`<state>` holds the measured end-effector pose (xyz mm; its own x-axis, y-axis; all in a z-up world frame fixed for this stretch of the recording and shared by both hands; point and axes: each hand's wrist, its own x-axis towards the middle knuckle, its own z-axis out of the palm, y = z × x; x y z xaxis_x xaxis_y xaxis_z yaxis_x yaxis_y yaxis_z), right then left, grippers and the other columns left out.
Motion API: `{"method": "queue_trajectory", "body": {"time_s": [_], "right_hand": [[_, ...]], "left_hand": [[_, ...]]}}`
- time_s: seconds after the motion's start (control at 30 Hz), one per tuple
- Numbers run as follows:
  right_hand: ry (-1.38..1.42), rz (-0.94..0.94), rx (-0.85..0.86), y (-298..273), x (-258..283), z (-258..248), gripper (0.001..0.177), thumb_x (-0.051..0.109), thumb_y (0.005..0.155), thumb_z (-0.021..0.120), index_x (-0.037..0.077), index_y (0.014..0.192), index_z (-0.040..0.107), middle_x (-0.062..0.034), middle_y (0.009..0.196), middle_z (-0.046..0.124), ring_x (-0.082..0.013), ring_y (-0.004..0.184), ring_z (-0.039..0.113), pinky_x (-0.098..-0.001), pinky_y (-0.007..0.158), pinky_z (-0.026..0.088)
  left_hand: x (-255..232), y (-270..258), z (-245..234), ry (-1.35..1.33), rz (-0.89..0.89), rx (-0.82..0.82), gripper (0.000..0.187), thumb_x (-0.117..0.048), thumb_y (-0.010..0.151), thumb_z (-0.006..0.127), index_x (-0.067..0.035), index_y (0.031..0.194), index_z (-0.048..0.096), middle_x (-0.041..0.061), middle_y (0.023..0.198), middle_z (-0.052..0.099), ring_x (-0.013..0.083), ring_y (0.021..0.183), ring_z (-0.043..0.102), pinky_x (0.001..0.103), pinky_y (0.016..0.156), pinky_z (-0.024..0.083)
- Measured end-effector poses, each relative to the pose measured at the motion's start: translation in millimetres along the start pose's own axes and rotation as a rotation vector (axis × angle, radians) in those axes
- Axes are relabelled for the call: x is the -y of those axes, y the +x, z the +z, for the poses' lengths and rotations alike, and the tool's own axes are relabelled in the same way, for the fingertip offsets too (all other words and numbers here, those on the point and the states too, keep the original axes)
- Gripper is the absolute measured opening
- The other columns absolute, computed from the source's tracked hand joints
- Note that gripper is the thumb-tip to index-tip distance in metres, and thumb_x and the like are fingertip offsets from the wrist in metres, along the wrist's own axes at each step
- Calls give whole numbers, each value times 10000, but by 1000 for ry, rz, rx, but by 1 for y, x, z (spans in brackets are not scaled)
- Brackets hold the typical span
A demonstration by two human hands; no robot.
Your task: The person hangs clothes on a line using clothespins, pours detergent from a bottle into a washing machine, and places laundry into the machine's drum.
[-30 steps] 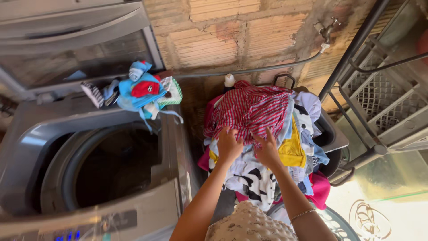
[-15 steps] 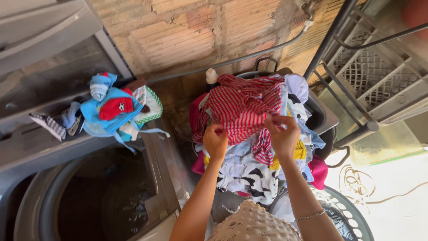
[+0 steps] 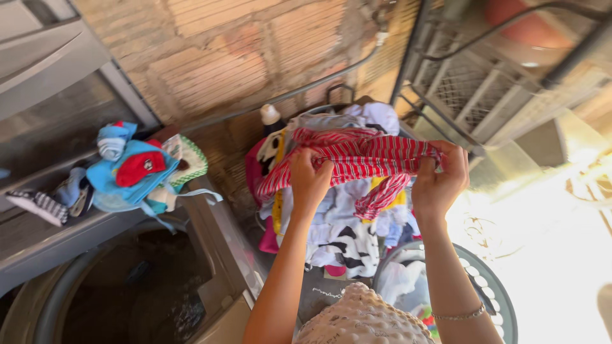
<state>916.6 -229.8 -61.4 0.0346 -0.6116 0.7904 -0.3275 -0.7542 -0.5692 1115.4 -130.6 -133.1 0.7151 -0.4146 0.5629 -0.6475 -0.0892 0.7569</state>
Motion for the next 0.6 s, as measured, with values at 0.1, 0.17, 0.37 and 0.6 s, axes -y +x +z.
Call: {"method": "queue_trajectory", "body": {"time_s": [0.1, 0.17, 0.37, 0.6], "right_hand": [[130, 104, -5, 2, 2, -52, 261, -115, 901, 529, -32, 1097, 681, -145, 1006, 641, -225, 903, 662, -332, 803, 564], [278, 448, 128, 0, 0, -98, 246, -51, 922, 473, -32, 1083, 657, -92, 903, 714, -177, 741, 699, -304, 648, 583], [162, 807, 568, -40, 3, -259, 141, 21, 874, 617, -39, 983, 683, -160, 788, 739, -195, 666, 717, -324, 605, 605], [-351, 717, 666, -105, 20, -482, 282, 21, 717, 789, 15, 975, 677, -162, 794, 754, -202, 661, 717, -348, 585, 584]], "left_hand": [[-44, -15, -11, -201, -99, 84, 332, -159, 727, 768, -35, 956, 560, 137, 915, 590, 329, 818, 607, 445, 759, 492], [-73, -28, -19, -224, 37, 121, 335, -133, 711, 804, -35, 934, 574, 124, 903, 621, 316, 846, 619, 423, 777, 498], [-175, -128, -19, -264, -49, 661, 375, -168, 630, 896, -63, 892, 648, 66, 806, 703, 200, 760, 688, 335, 701, 532], [-236, -269, 1, -168, 136, 1351, 384, -175, 623, 936, -35, 858, 666, 86, 784, 701, 192, 754, 668, 353, 679, 539]]}}
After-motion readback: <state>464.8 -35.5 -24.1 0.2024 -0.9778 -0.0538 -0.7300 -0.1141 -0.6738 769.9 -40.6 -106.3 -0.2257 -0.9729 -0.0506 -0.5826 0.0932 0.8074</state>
